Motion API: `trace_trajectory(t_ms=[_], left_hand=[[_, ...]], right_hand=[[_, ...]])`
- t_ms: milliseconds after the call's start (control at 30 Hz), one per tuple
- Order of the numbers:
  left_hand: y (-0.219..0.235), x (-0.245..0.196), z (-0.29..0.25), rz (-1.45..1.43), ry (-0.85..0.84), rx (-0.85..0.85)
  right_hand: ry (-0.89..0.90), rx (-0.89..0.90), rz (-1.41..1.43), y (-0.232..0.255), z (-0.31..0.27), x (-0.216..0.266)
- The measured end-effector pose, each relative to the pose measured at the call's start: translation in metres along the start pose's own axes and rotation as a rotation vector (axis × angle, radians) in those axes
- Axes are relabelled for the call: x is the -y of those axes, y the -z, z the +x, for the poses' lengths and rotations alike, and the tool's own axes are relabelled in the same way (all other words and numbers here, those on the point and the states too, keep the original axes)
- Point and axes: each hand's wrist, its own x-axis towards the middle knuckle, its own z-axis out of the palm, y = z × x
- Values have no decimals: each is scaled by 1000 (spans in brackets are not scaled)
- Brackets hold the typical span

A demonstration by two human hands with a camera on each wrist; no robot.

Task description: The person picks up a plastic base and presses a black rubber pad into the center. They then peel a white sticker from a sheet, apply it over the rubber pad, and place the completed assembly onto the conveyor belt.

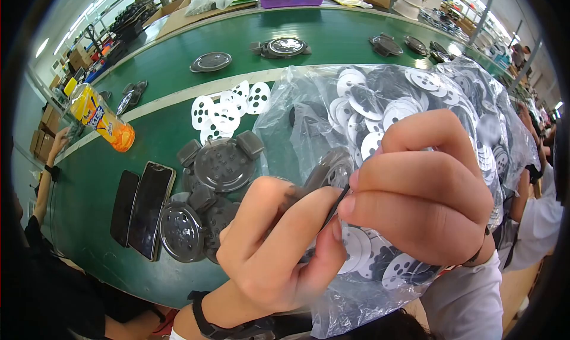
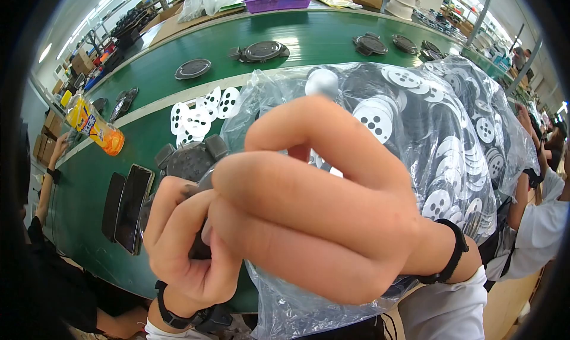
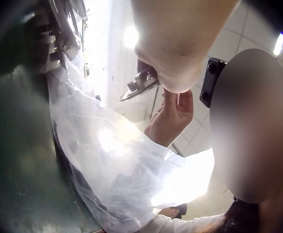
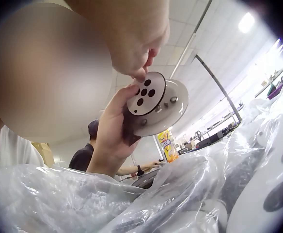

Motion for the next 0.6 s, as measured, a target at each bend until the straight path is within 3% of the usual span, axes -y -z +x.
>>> trace_trajectory(t_ms=[167,267,600], left_hand=[[0,1,-1,30,-42,-4],[-1,1,-2,24,-17,1],[-1,1,-2,-3,3,-6]], right_hand=[[-62,8,42,1,1,0],[7,16,19,0,1,-6],[-21,21,31,3,-1,1]])
